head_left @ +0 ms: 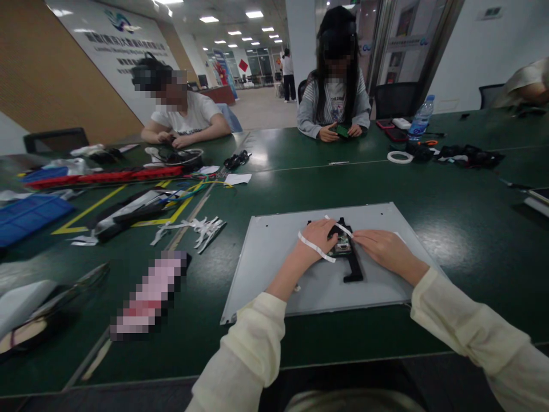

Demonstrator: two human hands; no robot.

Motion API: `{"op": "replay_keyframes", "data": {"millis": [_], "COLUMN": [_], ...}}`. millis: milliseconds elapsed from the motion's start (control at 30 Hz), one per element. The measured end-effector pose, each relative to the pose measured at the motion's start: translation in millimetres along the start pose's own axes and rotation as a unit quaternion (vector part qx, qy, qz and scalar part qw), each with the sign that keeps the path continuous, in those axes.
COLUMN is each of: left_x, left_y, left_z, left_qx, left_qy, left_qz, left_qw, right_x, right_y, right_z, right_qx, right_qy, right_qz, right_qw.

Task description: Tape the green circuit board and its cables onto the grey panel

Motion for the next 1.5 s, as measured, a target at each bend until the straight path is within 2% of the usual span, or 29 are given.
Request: {"op": "replay_keyframes", "data": {"millis": [200,433,767,1000,1133,1267,1333,1400,1433,1500], "left_x": [-2,-1,-5,-5,-5,-7,-11,-16,-19,-24], "left_y": [-1,2,-5,-4,-2,2,3,0,-3,-9], "left_z": [2,-5,8,13,26,54,67,77,80,85], "left_qx": [-0.008,-0.002,0.024,-0.045,-0.115,-0.144,-0.123,-0.091,-0.074,-0.042], "left_qy": [0.004,-0.008,0.001,0.014,0.006,-0.058,-0.092,-0.112,-0.119,-0.130], "left_qz": [0.005,0.027,0.021,0.069,0.078,0.097,0.112,0.121,0.127,0.141], "left_qw": [1.000,1.000,0.999,0.997,0.990,0.983,0.982,0.982,0.982,0.981], "right_x": [3,0,-10,-13,-14,-14,-12,-8,-4,7], "right_y": [-2,-1,-2,-13,-17,-19,-18,-11,-4,15], "right_z": [-3,-2,9,9,12,19,26,33,35,38], "right_qx": [0.051,0.098,0.092,0.107,0.132,0.147,0.171,0.240,0.295,0.428], "right_qy": [0.008,0.020,0.018,-0.016,-0.046,-0.091,-0.128,-0.163,-0.175,-0.178], "right_qz": [0.001,-0.013,-0.037,-0.068,-0.086,-0.112,-0.144,-0.192,-0.218,-0.265], "right_qw": [0.999,0.995,0.995,0.992,0.986,0.979,0.966,0.938,0.914,0.846]}}
Point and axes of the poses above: each hand's wrist, its own x-axis towards the middle knuckle, its own z-axis out of the back of the hand, y = z × x, the point moved 4 cm from there along x, towards the middle knuckle, and after that the axes turned 9 degrees about z, right-handed, at the moved point
